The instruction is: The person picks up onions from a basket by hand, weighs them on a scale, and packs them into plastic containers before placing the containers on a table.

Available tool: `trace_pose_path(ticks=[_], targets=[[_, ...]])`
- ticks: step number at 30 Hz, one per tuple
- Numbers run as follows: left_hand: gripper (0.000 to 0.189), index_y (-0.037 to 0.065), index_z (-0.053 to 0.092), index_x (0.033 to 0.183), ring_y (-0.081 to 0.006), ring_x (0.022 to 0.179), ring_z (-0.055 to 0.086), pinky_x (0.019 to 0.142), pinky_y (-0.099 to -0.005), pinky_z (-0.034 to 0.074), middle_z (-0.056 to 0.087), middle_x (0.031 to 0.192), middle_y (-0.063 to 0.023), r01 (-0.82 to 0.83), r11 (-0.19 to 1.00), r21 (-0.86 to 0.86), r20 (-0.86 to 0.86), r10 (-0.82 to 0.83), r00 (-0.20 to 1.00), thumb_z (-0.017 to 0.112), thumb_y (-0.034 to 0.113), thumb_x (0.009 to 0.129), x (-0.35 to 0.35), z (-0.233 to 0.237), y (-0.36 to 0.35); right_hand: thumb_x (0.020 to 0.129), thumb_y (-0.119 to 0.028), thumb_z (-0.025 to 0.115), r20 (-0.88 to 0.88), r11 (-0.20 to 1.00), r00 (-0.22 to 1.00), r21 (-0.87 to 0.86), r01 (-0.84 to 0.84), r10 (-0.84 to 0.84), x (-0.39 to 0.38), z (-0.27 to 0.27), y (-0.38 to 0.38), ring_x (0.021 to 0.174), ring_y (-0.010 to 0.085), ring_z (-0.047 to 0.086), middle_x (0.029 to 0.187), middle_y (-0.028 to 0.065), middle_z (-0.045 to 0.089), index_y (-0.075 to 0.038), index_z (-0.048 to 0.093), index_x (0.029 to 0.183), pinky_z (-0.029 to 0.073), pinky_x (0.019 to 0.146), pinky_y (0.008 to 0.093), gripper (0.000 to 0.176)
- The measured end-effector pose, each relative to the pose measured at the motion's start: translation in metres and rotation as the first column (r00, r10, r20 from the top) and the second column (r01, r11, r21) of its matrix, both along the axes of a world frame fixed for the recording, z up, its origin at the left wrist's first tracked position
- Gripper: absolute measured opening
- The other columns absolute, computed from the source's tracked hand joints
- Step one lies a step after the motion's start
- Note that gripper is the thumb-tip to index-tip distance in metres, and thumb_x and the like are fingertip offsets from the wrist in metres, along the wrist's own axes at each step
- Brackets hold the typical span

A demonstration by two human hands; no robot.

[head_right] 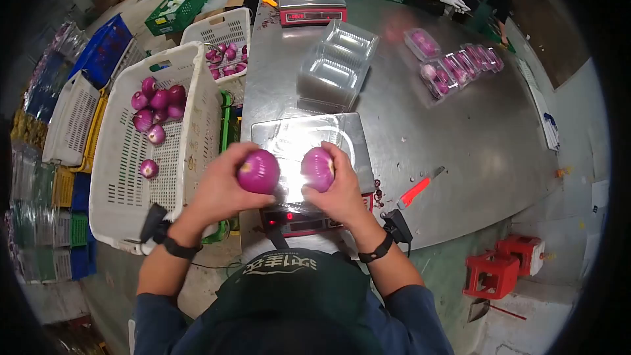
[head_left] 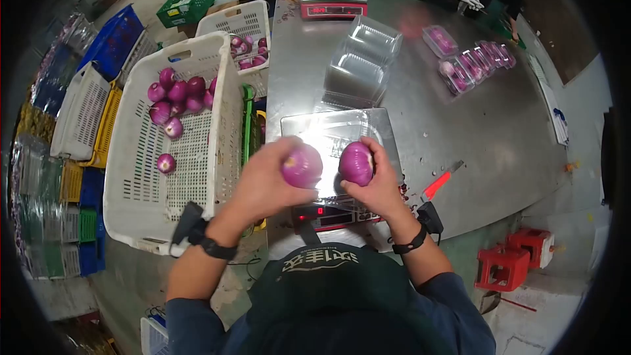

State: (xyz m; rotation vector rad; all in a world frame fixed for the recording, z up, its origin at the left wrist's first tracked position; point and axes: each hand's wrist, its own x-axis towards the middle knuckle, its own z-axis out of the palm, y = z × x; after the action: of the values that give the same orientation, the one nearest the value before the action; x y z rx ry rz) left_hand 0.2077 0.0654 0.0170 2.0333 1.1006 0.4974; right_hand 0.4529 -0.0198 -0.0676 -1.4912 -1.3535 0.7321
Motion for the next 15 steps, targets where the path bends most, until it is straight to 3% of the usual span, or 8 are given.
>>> trace_pose_path(ticks=[1, 2, 3, 4, 6, 10, 13, 15], targets=[[0.076, 0.006, 0.065, 0.126, -0.0293, 0.106, 0.067, 0.095, -0.0379, 0.055, 0.066, 0.116, -0.0151, 0.019, 0.989, 0.149, -0.013, -0.018, 1.000, 0.096, 0.029, 0.060, 0.012, -0.015, -0.008, 0.070, -0.016, 0.084, 0.152, 0.999, 0.988, 0.036, -0.020, 0.014, 0.000, 0.001, 0.000, 0.121, 0.0333, 0.061, 0.134, 0.0185, 0.058, -0.002, 0.044, 0.146, 0.048, 0.107, 0.0406, 0.087], [0.076, 0.008, 0.066, 0.126, -0.0313, 0.105, 0.065, 0.094, -0.0407, 0.053, 0.066, 0.113, -0.0152, 0.020, 0.982, 0.186, -0.088, -0.004, 0.996, 0.095, 0.030, 0.060, 0.023, -0.025, -0.013, 0.069, -0.017, 0.084, 0.205, 0.996, 0.979, 0.077, -0.034, 0.018, 0.001, 0.001, -0.001, 0.123, 0.0396, 0.059, 0.134, 0.0217, 0.058, -0.002, 0.047, 0.143, 0.048, 0.107, 0.0445, 0.085], [0.075, 0.009, 0.068, 0.126, -0.0333, 0.103, 0.062, 0.093, -0.0435, 0.051, 0.065, 0.109, -0.0152, 0.026, 0.975, 0.220, -0.161, 0.010, 0.987, 0.094, 0.032, 0.059, 0.032, -0.034, -0.017, 0.069, -0.017, 0.084, 0.200, 0.996, 0.980, 0.079, -0.036, 0.019, 0.003, -0.001, -0.001, 0.123, 0.0396, 0.059, 0.134, 0.0217, 0.058, -0.002, 0.047, 0.143, 0.048, 0.107, 0.0445, 0.085], [0.075, 0.009, 0.068, 0.126, -0.0333, 0.103, 0.062, 0.093, -0.0435, 0.051, 0.065, 0.109, -0.0152, 0.029, 0.975, 0.222, -0.167, 0.009, 0.986, 0.094, 0.032, 0.059, 0.037, -0.044, -0.019, 0.068, -0.016, 0.084, 0.309, 0.988, 0.950, 0.127, -0.089, 0.045, 0.006, -0.005, 0.000, 0.123, 0.0402, 0.059, 0.134, 0.0215, 0.058, -0.002, 0.048, 0.142, 0.047, 0.106, 0.0458, 0.083], [0.074, 0.012, 0.069, 0.126, -0.0355, 0.106, 0.057, 0.092, -0.0460, 0.046, 0.063, 0.104, -0.0131, 0.081, 0.913, 0.400, -0.255, 0.026, 0.967, 0.092, 0.035, 0.060, 0.045, -0.062, -0.022, 0.065, -0.016, 0.084, 0.450, 0.970, 0.887, 0.154, -0.191, 0.103, 0.013, -0.015, 0.003, 0.126, 0.0403, 0.055, 0.135, 0.0201, 0.057, -0.003, 0.053, 0.137, 0.041, 0.109, 0.0507, 0.080], [0.072, 0.012, 0.069, 0.126, -0.0371, 0.113, 0.054, 0.095, -0.0457, 0.044, 0.061, 0.112, -0.0140, 0.117, 0.904, 0.411, -0.316, 0.021, 0.948, 0.092, 0.038, 0.063, 0.052, -0.080, -0.027, 0.064, -0.017, 0.084, 0.583, 0.974, 0.807, 0.113, -0.199, 0.097, 0.013, -0.017, -0.004, 0.128, 0.0384, 0.053, 0.136, 0.0190, 0.057, -0.005, 0.053, 0.137, 0.035, 0.113, 0.0528, 0.080], [0.073, 0.010, 0.065, 0.129, -0.0374, 0.116, 0.052, 0.100, -0.0456, 0.043, 0.058, 0.123, -0.0157, 0.056, 0.898, 0.437, -0.169, 0.021, 0.985, 0.092, 0.036, 0.067, 0.046, -0.101, -0.028, 0.066, -0.022, 0.086, 0.631, 0.994, 0.771, 0.000, -0.111, 0.086, 0.014, -0.008, -0.006, 0.128, 0.0382, 0.053, 0.134, 0.0176, 0.059, -0.007, 0.058, 0.131, 0.039, 0.109, 0.0514, 0.073], [0.077, 0.007, 0.059, 0.136, -0.0333, 0.117, 0.053, 0.102, -0.0442, 0.045, 0.054, 0.132, -0.0154, -0.120, 0.943, 0.310, 0.104, 0.092, 0.990, 0.091, 0.033, 0.071, 0.037, -0.113, -0.032, 0.071, -0.022, 0.087, 0.458, 0.990, 0.889, 0.128, -0.066, 0.000, 0.022, -0.013, -0.011, 0.126, 0.0365, 0.056, 0.132, 0.0156, 0.061, -0.006, 0.063, 0.124, 0.043, 0.106, 0.0477, 0.060]])
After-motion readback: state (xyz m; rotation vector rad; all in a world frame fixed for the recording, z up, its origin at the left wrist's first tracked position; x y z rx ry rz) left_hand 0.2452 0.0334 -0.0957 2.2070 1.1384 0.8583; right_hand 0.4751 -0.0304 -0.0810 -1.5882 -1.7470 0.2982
